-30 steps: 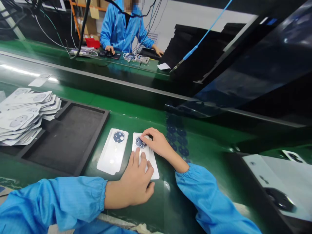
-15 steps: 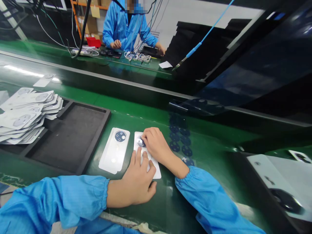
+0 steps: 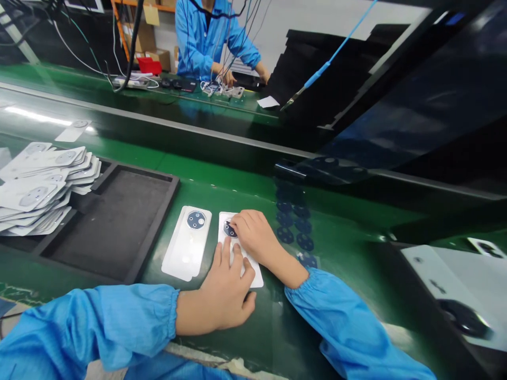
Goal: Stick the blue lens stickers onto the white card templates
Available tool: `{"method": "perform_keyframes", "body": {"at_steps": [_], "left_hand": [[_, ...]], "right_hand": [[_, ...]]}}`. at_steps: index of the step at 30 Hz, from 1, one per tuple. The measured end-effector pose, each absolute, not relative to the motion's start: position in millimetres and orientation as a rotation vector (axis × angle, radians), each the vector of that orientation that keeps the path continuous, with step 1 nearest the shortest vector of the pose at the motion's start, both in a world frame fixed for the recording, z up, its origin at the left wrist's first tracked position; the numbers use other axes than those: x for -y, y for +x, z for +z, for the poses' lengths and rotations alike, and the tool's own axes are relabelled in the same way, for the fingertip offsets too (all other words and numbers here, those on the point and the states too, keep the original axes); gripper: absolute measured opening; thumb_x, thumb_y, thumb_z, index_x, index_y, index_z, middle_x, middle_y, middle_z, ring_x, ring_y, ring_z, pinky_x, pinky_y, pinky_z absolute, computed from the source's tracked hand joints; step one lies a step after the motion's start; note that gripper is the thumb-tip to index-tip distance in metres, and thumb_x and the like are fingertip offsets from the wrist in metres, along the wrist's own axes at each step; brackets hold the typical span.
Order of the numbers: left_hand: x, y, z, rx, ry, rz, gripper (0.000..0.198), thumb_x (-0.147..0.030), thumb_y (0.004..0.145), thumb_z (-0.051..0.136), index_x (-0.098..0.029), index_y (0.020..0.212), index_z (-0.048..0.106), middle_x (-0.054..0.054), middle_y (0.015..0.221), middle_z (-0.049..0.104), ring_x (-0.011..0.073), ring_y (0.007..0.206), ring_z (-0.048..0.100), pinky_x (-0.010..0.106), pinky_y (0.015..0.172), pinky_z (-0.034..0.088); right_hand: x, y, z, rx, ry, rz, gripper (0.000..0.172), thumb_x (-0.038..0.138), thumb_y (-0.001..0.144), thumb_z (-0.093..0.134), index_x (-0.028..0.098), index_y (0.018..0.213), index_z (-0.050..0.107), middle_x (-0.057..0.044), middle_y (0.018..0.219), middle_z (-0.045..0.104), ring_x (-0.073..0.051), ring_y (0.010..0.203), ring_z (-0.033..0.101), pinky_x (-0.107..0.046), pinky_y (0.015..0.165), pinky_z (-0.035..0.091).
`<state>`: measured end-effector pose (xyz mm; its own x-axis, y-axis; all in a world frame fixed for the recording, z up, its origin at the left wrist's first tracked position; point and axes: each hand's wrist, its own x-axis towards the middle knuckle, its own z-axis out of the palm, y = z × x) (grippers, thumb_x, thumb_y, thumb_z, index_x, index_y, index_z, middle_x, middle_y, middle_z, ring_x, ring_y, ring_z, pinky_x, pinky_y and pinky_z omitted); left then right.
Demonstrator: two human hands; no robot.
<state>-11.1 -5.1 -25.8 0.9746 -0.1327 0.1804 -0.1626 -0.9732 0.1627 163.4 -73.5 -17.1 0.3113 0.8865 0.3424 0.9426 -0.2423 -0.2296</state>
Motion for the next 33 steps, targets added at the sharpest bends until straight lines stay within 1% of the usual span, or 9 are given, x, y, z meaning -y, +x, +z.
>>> {"method": "perform_keyframes", "body": {"at_steps": [3,5,8,12,20,24,26,29,33], "left_hand": [[5.0,-10.3,-24.9,0.219,2.955,0.246,0.063,-0.051,0.095,0.047,-0.003,0.136,0.047,0.035,0.149,0.038,0.0563,0.146,0.022,0.068,0.115,0.021],[5.2,-9.8,-24.2,0.221,2.960,0.241,0.063,-0.050,0.094,0.048,-0.004,0.136,0.048,0.035,0.150,0.038,0.0560,0.145,0.024,0.068,0.115,0.022],[5.6,-8.9,-23.3,0.220,2.961,0.247,0.062,-0.050,0.093,0.049,-0.005,0.135,0.050,0.035,0.148,0.039,0.0573,0.144,0.026,0.067,0.114,0.025],[5.7,-7.5,-22.2,0.219,2.963,0.252,0.064,-0.051,0.093,0.049,-0.004,0.135,0.050,0.037,0.147,0.040,0.0585,0.142,0.027,0.067,0.113,0.027],[4.9,-4.0,-16.4,0.242,2.999,0.219,0.062,-0.052,0.094,0.047,-0.003,0.132,0.053,0.036,0.144,0.044,0.0571,0.139,0.035,0.068,0.111,0.028],[5.9,-4.9,-17.9,0.245,3.003,0.237,0.061,-0.052,0.094,0.046,-0.003,0.131,0.053,0.036,0.141,0.046,0.0577,0.135,0.041,0.069,0.109,0.030],[5.8,-5.2,-18.9,0.240,2.999,0.238,0.061,-0.052,0.093,0.048,-0.004,0.130,0.054,0.035,0.142,0.046,0.0588,0.138,0.035,0.069,0.110,0.031],[5.0,-4.6,-18.9,0.237,2.989,0.230,0.060,-0.052,0.092,0.050,-0.006,0.129,0.054,0.033,0.143,0.046,0.0588,0.142,0.028,0.069,0.110,0.031],[4.6,-3.6,-17.4,0.240,2.983,0.224,0.059,-0.051,0.092,0.050,-0.005,0.128,0.056,0.032,0.142,0.046,0.0584,0.141,0.031,0.069,0.110,0.032]], "right_hand": [[75.1,162.6,-9.0,1.561,-2.199,-0.135,0.013,0.015,0.101,0.049,0.019,0.092,0.058,-0.007,0.090,0.068,-0.023,0.084,0.059,-0.038,0.076,0.046],[77.0,160.4,-1.5,1.510,-2.190,-0.070,0.007,0.013,0.098,0.056,0.019,0.102,0.058,-0.005,0.093,0.069,-0.021,0.085,0.062,-0.034,0.076,0.049],[80.3,154.8,9.2,1.453,-2.186,0.052,0.022,0.008,0.094,0.057,0.018,0.113,0.057,-0.005,0.099,0.071,-0.022,0.091,0.065,-0.034,0.079,0.052],[83.7,148.0,19.5,1.429,-2.184,0.159,0.016,0.008,0.096,0.052,0.019,0.106,0.060,-0.007,0.099,0.071,-0.023,0.090,0.067,-0.035,0.079,0.051],[89.8,141.4,52.2,1.124,-2.040,0.473,0.012,0.011,0.090,0.062,0.023,0.087,0.064,0.002,0.089,0.071,-0.017,0.086,0.066,-0.031,0.078,0.049],[89.5,147.0,54.9,0.933,-1.860,0.483,0.005,0.020,0.087,0.068,0.023,0.090,0.068,0.001,0.093,0.072,-0.018,0.090,0.068,-0.033,0.085,0.052],[86.1,158.2,44.3,0.801,-1.769,0.507,0.015,0.026,0.081,0.075,0.022,0.094,0.068,-0.002,0.095,0.072,-0.020,0.092,0.069,-0.035,0.085,0.054],[79.3,179.2,22.8,0.654,-1.688,0.666,0.030,0.031,0.071,0.083,0.020,0.095,0.067,-0.003,0.086,0.072,-0.020,0.081,0.070,-0.033,0.073,0.056],[74.1,196.2,8.5,0.666,-1.675,0.805,0.031,0.030,0.068,0.085,0.018,0.091,0.068,-0.002,0.077,0.072,-0.018,0.071,0.069,-0.031,0.068,0.055]]}}
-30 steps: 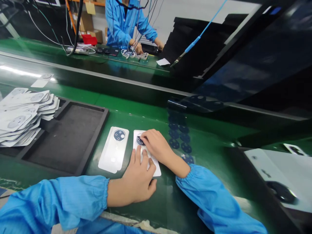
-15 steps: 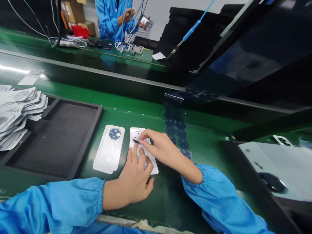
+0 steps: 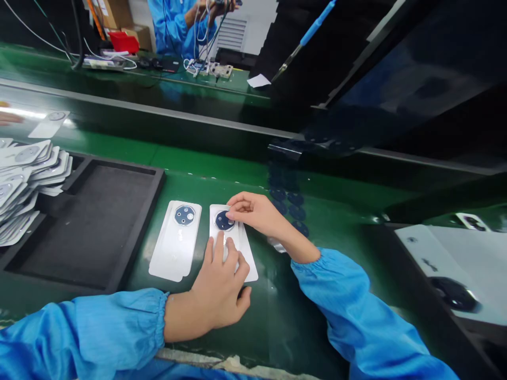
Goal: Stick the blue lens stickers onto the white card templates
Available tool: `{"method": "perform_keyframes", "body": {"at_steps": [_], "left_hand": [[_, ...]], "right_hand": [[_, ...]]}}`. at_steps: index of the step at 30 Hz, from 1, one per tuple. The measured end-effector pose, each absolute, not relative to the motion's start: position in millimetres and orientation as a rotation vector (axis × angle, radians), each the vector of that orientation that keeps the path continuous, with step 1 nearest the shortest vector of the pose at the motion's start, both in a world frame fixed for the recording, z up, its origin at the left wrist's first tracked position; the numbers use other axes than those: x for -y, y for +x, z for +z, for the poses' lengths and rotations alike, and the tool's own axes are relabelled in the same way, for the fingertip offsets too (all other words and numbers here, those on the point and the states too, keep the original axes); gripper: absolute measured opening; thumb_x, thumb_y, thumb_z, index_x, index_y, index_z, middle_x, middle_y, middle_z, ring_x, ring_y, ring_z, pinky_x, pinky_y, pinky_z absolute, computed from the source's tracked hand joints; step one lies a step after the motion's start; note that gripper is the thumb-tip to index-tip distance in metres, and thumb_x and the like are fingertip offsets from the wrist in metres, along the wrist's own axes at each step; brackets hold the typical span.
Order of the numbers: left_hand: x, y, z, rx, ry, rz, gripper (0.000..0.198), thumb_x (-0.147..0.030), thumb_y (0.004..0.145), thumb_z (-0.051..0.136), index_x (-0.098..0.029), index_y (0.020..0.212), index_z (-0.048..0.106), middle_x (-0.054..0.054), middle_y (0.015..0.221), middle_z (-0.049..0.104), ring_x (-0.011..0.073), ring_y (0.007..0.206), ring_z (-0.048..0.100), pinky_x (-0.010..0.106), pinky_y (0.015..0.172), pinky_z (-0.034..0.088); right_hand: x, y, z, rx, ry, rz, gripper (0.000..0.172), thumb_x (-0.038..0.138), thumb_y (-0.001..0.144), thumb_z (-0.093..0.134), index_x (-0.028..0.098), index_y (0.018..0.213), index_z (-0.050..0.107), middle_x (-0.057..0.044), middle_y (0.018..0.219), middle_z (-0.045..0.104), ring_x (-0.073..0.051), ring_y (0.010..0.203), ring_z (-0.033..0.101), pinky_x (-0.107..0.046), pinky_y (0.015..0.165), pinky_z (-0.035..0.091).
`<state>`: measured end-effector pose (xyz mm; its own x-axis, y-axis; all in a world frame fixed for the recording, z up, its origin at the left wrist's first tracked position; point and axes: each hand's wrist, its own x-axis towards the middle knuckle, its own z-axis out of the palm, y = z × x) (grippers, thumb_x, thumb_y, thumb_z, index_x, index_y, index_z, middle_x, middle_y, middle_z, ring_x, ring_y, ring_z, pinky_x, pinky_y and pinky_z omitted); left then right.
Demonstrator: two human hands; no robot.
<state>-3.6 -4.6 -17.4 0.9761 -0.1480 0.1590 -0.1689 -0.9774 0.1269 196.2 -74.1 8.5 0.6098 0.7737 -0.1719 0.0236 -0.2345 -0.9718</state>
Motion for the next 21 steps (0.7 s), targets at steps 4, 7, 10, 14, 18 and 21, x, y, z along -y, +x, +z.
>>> {"method": "perform_keyframes", "body": {"at_steps": [4,7,10,14,18,21], "left_hand": [[5.0,-3.1,-17.4,0.252,2.983,0.219,0.058,-0.050,0.093,0.048,-0.005,0.130,0.055,0.032,0.143,0.046,0.0569,0.139,0.035,0.069,0.110,0.033],[5.6,-2.3,-18.7,0.251,2.990,0.209,0.059,-0.050,0.093,0.048,-0.005,0.131,0.054,0.032,0.143,0.045,0.0565,0.139,0.034,0.069,0.111,0.032],[5.5,-2.1,-19.6,0.247,2.992,0.200,0.059,-0.050,0.093,0.047,-0.005,0.132,0.053,0.031,0.144,0.044,0.0569,0.140,0.033,0.070,0.111,0.031],[4.8,-3.0,-18.8,0.254,2.984,0.191,0.059,-0.050,0.094,0.046,-0.006,0.132,0.052,0.032,0.145,0.044,0.0571,0.141,0.032,0.070,0.111,0.030],[4.4,-3.3,-17.6,0.255,2.984,0.189,0.059,-0.050,0.094,0.047,-0.005,0.132,0.053,0.032,0.144,0.044,0.0570,0.140,0.032,0.070,0.111,0.030],[4.5,-3.1,-17.6,0.253,2.980,0.176,0.059,-0.050,0.094,0.046,-0.005,0.132,0.053,0.033,0.144,0.044,0.0568,0.141,0.032,0.070,0.111,0.029]], "right_hand": [[73.4,199.7,9.3,0.719,-1.686,0.863,0.028,0.028,0.069,0.084,0.018,0.090,0.069,-0.003,0.077,0.072,-0.018,0.072,0.069,-0.031,0.068,0.056],[72.7,202.8,9.4,0.737,-1.685,0.874,0.027,0.028,0.069,0.084,0.018,0.090,0.069,-0.003,0.077,0.072,-0.019,0.072,0.070,-0.031,0.067,0.057],[71.1,208.0,7.7,0.781,-1.659,0.866,0.027,0.028,0.070,0.084,0.018,0.091,0.069,-0.003,0.079,0.073,-0.019,0.073,0.070,-0.031,0.068,0.057],[69.8,213.1,5.1,0.824,-1.624,0.895,0.029,0.029,0.071,0.084,0.018,0.093,0.069,-0.003,0.080,0.074,-0.018,0.075,0.071,-0.031,0.070,0.057],[70.8,212.9,3.6,0.814,-1.643,0.884,0.030,0.031,0.072,0.084,0.018,0.093,0.069,-0.004,0.080,0.074,-0.019,0.073,0.070,-0.032,0.067,0.057],[72.0,211.7,2.9,0.818,-1.654,0.878,0.031,0.032,0.072,0.084,0.018,0.095,0.069,-0.004,0.081,0.074,-0.019,0.072,0.070,-0.032,0.067,0.057]]}}
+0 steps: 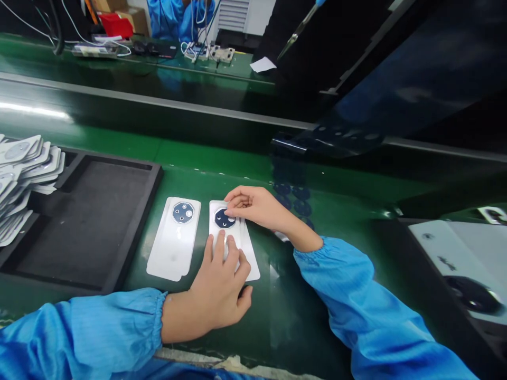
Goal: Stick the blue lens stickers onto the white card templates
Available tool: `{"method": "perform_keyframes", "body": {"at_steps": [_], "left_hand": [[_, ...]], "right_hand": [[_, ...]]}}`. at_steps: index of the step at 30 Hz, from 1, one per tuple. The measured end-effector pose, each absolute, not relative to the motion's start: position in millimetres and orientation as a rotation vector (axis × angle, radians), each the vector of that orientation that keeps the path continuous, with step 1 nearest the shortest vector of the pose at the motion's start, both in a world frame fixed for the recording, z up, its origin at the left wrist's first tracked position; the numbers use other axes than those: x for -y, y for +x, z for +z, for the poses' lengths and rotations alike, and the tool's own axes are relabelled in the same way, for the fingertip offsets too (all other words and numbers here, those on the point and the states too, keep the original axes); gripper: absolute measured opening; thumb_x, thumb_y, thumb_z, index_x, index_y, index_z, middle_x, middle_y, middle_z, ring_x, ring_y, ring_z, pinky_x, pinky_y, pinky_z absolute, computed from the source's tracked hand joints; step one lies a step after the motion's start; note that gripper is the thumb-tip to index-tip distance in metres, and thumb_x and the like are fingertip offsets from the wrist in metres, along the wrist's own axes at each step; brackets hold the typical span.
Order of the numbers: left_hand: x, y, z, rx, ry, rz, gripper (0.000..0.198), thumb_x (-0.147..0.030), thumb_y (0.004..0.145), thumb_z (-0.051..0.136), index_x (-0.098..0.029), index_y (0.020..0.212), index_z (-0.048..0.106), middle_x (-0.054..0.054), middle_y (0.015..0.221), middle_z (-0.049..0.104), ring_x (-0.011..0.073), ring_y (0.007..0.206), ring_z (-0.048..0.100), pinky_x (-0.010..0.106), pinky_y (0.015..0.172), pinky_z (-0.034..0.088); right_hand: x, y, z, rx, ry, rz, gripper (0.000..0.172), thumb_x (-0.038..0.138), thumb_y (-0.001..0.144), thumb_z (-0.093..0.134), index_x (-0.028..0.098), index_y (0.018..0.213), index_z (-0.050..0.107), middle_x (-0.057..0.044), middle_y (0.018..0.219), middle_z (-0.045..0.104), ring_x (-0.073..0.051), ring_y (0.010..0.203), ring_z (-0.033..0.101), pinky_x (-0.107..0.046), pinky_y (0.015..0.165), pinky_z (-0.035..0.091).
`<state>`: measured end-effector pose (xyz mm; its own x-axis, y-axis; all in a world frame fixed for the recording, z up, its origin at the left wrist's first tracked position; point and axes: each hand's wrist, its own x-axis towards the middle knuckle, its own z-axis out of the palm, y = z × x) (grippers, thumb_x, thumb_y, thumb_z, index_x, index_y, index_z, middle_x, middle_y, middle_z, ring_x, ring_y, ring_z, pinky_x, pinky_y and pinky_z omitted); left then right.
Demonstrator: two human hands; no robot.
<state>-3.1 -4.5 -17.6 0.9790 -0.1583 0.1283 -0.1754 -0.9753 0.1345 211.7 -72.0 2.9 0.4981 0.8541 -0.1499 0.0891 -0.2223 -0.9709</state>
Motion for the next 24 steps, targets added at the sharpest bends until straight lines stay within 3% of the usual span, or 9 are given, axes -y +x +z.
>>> {"method": "perform_keyframes", "body": {"at_steps": [24], "left_hand": [[4.8,-4.1,-17.5,0.254,2.970,0.163,0.059,-0.050,0.096,0.044,-0.005,0.133,0.053,0.033,0.146,0.044,0.0570,0.142,0.029,0.071,0.113,0.025]], "right_hand": [[71.6,212.3,3.4,0.796,-1.661,0.892,0.029,0.029,0.071,0.084,0.018,0.094,0.068,-0.003,0.080,0.073,-0.017,0.072,0.070,-0.031,0.066,0.057]]}}
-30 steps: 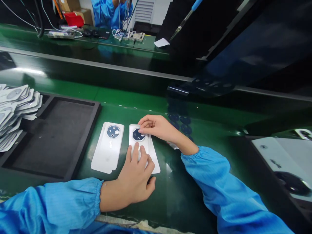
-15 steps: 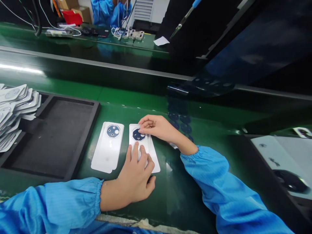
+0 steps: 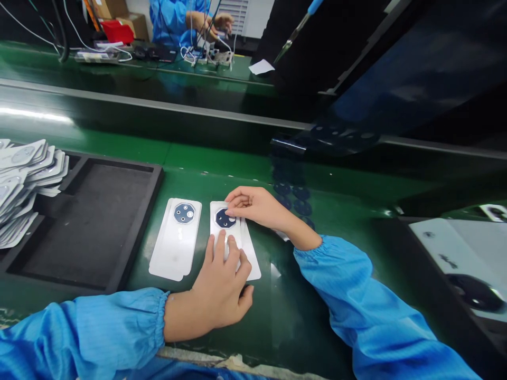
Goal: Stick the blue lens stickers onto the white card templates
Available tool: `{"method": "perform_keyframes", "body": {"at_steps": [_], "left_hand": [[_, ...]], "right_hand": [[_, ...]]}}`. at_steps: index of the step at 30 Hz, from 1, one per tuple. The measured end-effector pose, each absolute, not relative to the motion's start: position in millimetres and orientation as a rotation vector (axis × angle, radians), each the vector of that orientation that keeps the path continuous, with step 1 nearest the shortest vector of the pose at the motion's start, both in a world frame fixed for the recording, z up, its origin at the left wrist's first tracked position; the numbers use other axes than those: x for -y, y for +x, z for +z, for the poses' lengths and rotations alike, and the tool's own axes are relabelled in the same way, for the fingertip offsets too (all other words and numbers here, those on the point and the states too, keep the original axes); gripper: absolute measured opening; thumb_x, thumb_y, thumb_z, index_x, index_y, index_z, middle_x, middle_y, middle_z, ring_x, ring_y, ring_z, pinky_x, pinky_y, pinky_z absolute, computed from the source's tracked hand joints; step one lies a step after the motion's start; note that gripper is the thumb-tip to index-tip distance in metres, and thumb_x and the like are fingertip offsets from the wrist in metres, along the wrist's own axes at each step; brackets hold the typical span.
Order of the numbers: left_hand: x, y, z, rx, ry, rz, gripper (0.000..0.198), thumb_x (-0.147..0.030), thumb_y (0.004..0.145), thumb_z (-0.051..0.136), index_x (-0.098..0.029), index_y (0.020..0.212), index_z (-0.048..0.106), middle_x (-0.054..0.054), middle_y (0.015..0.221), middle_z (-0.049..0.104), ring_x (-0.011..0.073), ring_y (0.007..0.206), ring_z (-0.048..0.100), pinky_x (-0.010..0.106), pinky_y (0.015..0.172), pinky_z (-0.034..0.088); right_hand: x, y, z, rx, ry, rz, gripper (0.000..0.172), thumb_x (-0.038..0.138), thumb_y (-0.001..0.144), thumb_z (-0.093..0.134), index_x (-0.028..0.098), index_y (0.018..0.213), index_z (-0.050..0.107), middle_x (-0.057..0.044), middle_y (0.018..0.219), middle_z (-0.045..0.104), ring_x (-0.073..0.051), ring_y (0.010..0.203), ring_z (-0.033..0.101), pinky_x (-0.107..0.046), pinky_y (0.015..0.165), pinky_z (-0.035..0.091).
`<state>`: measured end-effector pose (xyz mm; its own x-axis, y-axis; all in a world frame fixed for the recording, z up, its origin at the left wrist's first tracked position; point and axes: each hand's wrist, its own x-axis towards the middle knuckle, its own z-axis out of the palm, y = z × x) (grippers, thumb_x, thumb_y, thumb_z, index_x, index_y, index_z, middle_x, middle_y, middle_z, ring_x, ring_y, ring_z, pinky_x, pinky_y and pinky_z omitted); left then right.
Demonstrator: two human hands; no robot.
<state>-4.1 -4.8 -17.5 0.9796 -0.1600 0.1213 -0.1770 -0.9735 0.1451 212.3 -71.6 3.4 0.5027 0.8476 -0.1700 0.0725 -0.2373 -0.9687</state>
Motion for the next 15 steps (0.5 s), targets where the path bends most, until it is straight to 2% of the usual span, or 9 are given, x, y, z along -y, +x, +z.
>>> {"method": "perform_keyframes", "body": {"at_steps": [15], "left_hand": [[4.7,-4.2,-18.5,0.259,2.980,0.189,0.057,-0.049,0.095,0.046,-0.005,0.131,0.054,0.033,0.144,0.045,0.0576,0.141,0.031,0.071,0.112,0.028]], "right_hand": [[72.1,211.1,1.9,0.820,-1.674,0.873,0.030,0.030,0.072,0.083,0.018,0.095,0.068,-0.004,0.082,0.074,-0.019,0.076,0.072,-0.034,0.073,0.059]]}}
